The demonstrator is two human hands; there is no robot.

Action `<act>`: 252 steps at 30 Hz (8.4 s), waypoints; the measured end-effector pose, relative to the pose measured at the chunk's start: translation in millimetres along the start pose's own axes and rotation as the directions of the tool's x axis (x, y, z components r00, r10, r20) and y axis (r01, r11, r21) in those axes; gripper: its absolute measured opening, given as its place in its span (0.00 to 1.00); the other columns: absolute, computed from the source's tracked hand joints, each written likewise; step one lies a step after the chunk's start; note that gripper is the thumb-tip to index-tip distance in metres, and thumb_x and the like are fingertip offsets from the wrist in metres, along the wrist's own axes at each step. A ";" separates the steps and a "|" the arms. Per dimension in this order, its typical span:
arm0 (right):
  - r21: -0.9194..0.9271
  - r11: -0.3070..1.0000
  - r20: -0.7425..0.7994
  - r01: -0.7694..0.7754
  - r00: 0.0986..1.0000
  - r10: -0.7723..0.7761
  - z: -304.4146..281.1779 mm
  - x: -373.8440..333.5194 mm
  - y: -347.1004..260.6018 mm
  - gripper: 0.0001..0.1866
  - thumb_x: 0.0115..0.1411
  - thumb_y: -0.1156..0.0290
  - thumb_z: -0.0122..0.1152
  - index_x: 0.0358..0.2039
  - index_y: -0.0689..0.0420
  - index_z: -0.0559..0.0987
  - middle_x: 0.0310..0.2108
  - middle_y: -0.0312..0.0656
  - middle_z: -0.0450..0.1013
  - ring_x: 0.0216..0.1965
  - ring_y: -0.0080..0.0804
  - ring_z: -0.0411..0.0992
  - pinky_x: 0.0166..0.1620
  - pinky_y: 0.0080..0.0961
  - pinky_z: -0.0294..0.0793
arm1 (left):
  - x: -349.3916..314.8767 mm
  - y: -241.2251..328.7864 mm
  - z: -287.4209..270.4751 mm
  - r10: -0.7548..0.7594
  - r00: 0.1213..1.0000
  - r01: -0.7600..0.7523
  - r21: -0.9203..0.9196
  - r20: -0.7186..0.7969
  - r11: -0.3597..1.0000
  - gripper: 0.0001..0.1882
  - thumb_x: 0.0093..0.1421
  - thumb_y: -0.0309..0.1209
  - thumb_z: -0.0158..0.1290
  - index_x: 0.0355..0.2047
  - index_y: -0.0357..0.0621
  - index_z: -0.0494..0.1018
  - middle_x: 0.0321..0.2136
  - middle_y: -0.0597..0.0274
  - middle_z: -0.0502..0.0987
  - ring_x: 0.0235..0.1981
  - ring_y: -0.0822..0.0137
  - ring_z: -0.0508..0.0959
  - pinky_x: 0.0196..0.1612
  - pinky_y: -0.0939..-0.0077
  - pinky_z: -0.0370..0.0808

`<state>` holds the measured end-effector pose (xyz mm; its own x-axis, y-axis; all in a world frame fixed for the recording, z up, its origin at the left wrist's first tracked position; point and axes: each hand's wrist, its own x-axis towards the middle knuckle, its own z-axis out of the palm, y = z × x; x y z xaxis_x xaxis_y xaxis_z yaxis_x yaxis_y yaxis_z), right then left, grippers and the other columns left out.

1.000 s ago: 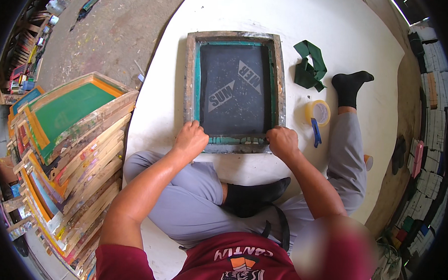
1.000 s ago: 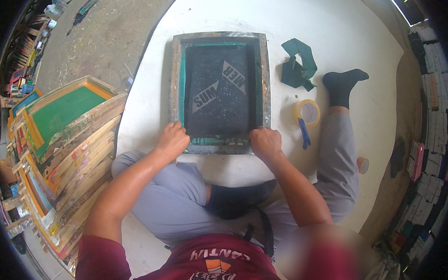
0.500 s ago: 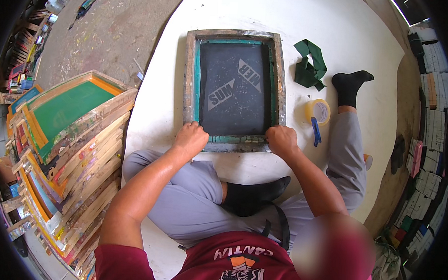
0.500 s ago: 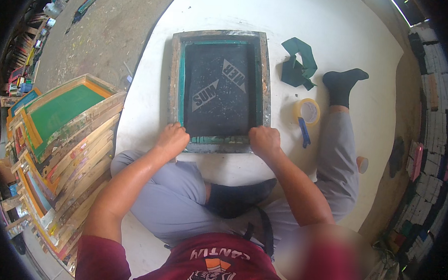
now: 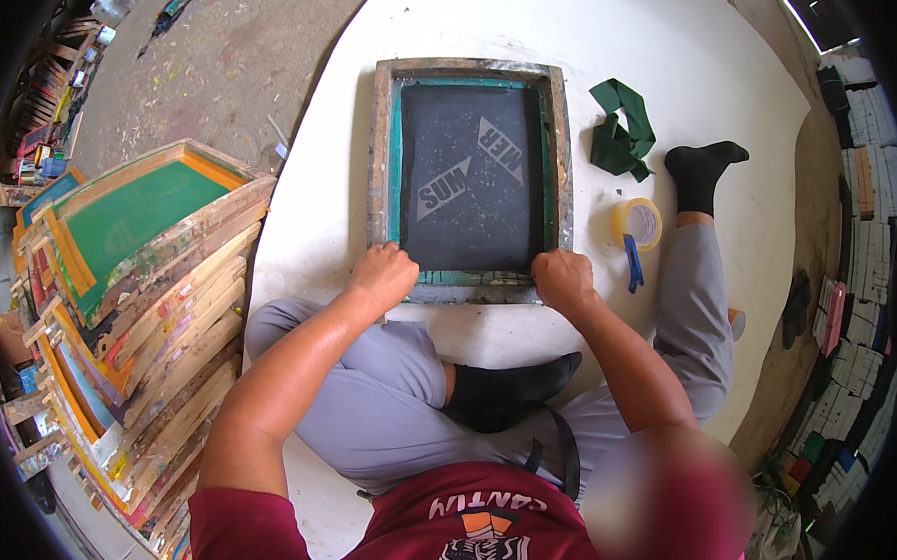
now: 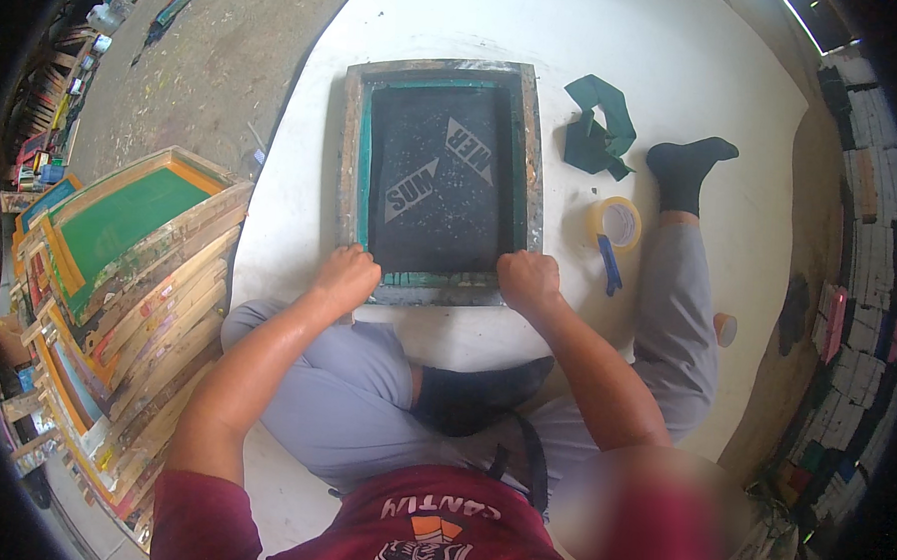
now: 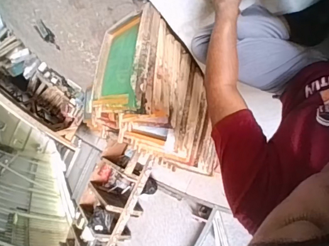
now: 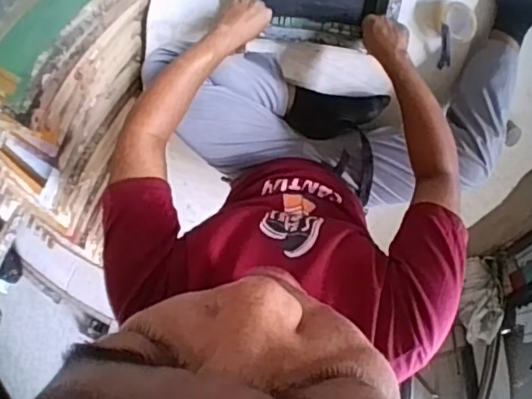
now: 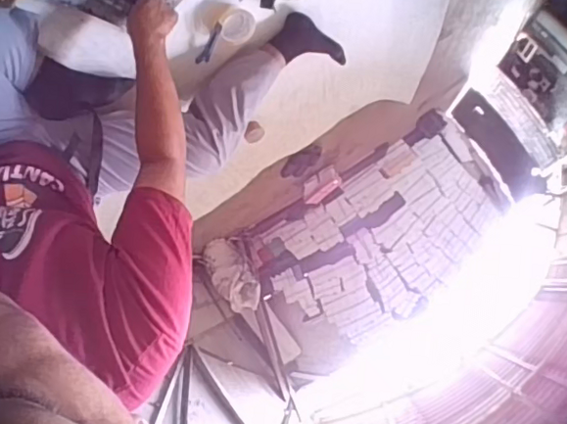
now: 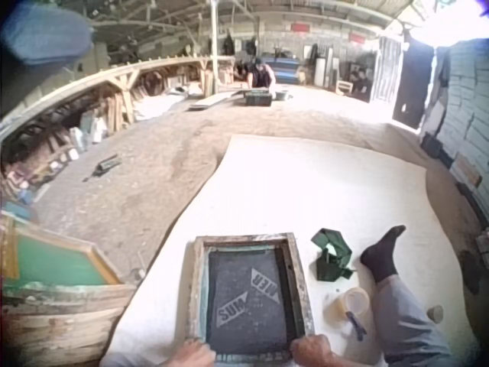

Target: The person sits on the floor and cleans two screen printing frames using a green cloth and tape. They wipe the mesh and edges of a green frame, then switch to a black frame, applying tape to the edges and wiping the mesh surface.

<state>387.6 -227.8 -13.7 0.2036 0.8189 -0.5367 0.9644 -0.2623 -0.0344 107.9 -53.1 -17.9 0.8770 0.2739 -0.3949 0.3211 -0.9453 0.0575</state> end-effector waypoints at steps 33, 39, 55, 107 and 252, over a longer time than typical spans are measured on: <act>-0.028 0.998 0.065 -0.051 0.997 0.053 -9.9 4.4 -5.0 0.06 0.55 0.73 0.68 0.31 0.49 0.90 0.32 0.44 0.86 0.38 0.40 0.87 0.38 0.36 0.85 | 6.2 2.1 -2.4 -0.029 0.996 0.028 0.012 0.087 1.000 0.07 0.56 0.26 0.59 0.29 0.42 0.87 0.33 0.54 0.87 0.46 0.55 0.83 0.49 0.61 0.77; -0.069 0.996 0.113 -0.062 0.991 0.069 -17.3 8.0 -8.5 0.06 0.55 0.72 0.69 0.32 0.49 0.91 0.33 0.41 0.87 0.39 0.38 0.87 0.37 0.34 0.83 | 6.3 3.6 -9.6 -0.029 0.994 0.021 0.081 0.108 0.996 0.07 0.57 0.29 0.60 0.29 0.45 0.88 0.33 0.57 0.87 0.47 0.56 0.81 0.48 0.62 0.73; -0.161 0.985 0.097 -0.059 0.992 0.076 -16.8 7.4 -14.3 0.08 0.59 0.70 0.66 0.36 0.47 0.91 0.39 0.38 0.87 0.46 0.38 0.84 0.42 0.34 0.81 | 6.1 1.9 -3.8 -0.069 0.998 0.069 0.156 -0.002 0.985 0.06 0.55 0.29 0.61 0.28 0.47 0.88 0.44 0.60 0.78 0.48 0.58 0.77 0.47 0.63 0.71; 0.143 0.973 -0.084 0.181 0.982 -0.170 19.4 -22.8 -20.6 0.29 0.54 0.49 0.78 0.45 0.60 0.82 0.46 0.49 0.80 0.53 0.50 0.79 0.53 0.44 0.82 | -10.1 18.9 0.3 0.040 0.998 -0.037 -0.074 0.038 0.997 0.28 0.51 0.54 0.72 0.37 0.41 0.83 0.34 0.54 0.86 0.40 0.56 0.87 0.64 0.57 0.74; 0.603 0.710 -0.139 0.364 0.924 -0.356 26.8 41.5 -136.9 0.26 0.49 0.64 0.71 0.52 0.47 0.86 0.53 0.45 0.77 0.59 0.51 0.74 0.64 0.45 0.74 | 2.6 -39.7 -37.3 0.369 0.888 -0.427 0.196 0.275 0.883 0.33 0.54 0.69 0.59 0.35 0.53 0.91 0.59 0.59 0.75 0.69 0.48 0.64 0.79 0.34 0.41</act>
<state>259.5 -171.6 -53.9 -0.1313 0.9210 -0.3668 0.6573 -0.1961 -0.7277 110.7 -8.3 13.0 0.7990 -0.1542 -0.5812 -0.1615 -0.9861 0.0396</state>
